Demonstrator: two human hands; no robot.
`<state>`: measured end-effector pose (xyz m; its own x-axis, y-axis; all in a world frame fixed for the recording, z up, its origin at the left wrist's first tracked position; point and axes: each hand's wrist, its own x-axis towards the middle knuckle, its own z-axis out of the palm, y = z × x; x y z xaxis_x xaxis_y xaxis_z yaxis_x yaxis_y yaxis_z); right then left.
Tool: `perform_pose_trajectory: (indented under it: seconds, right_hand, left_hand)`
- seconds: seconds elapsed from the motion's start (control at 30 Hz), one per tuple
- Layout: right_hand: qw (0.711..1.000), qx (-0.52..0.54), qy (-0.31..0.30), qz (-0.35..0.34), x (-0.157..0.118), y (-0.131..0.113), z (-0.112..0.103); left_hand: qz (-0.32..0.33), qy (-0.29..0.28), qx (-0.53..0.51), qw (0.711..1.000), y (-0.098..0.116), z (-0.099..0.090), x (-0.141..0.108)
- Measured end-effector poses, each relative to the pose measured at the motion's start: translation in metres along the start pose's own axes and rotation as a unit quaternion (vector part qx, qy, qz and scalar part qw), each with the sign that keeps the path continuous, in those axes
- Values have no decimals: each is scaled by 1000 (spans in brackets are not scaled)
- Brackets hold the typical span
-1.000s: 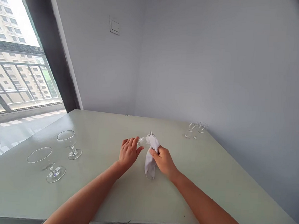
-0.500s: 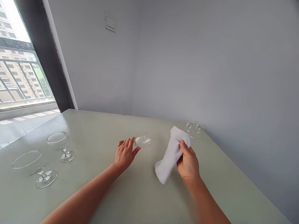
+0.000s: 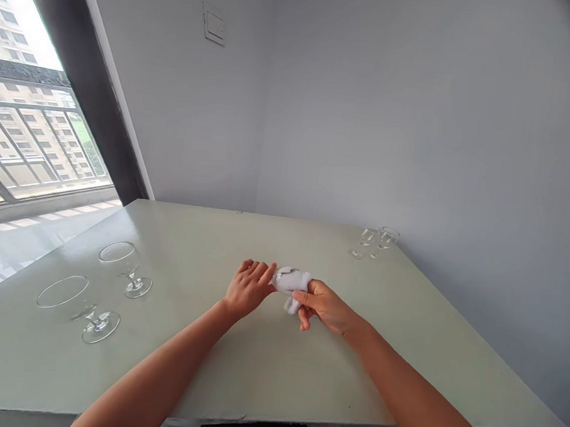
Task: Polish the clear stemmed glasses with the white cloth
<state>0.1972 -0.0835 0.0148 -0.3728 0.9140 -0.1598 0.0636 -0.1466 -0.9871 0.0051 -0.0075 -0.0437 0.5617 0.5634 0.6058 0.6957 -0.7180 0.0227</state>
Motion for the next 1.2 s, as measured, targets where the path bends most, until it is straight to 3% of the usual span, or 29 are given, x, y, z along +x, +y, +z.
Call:
perform_pose_trajectory:
  seconds: [0.07, 0.2, 0.37, 0.47, 0.57, 0.6, 0.67, 0.73, 0.8, 0.87, 0.9, 0.93, 0.97, 1.03, 1.07, 1.13, 1.2]
  right_hand:
    - [1000, -10, -15, 11, -1, -1, -1]
    - [997, -56, 29, -33, -1, 5, 3]
    - [1000, -19, -20, -8, -3, 13, -2]
    - [992, 112, 59, 23, 1, 19, -5]
    - [943, 278, 175, 51, 2, 22, -2]
    - [938, 289, 185, 54, -1, 21, -1]
    - [963, 223, 149, 39, -10, 16, 3]
    - [993, 88, 77, 5, -22, 8, 5]
    - [999, -33, 3, -21, -34, 1, 4]
    - [995, -85, -45, -25, -40, -2, 1]
    - [995, -81, -53, -20, -40, -1, -1]
    - [997, -61, -43, -15, -39, 1, -4]
    - [999, -27, -17, -9, -36, 4, -6]
    - [996, 73, 53, 9, -28, 12, -11]
    - [988, 127, 84, 18, -24, 16, -13]
    - [970, 208, 121, 31, -19, 21, -13]
    - [971, 214, 107, 23, -22, 22, -11]
  left_hand:
    - [11, -11, -28, 999, 3, 0, 0]
    - [5, -42, -104, 994, 3, 2, -1]
    - [22, -97, -182, 978, 1, -2, -1]
    - [27, -38, -125, 991, 8, -8, 4]
    - [42, -16, -95, 994, 15, -13, 9]
    - [46, -30, -108, 993, 16, -15, 10]
    - [25, -72, -162, 984, 14, -18, 12]
    - [-14, -151, -256, 955, 9, -24, 15]
    - [-22, -277, -369, 887, 4, -31, 20]
    - [4, -395, -438, 808, 1, -39, 24]
    - [13, -420, -440, 794, 2, -42, 25]
    - [12, -411, -418, 810, 5, -44, 26]
    - [6, -371, -371, 851, 9, -46, 25]
    - [13, -235, -231, 944, 20, -46, 23]
    - [30, -166, -157, 973, 26, -45, 21]
    - [71, -82, -60, 992, 33, -42, 17]
    - [77, -78, -59, 992, 32, -39, 16]
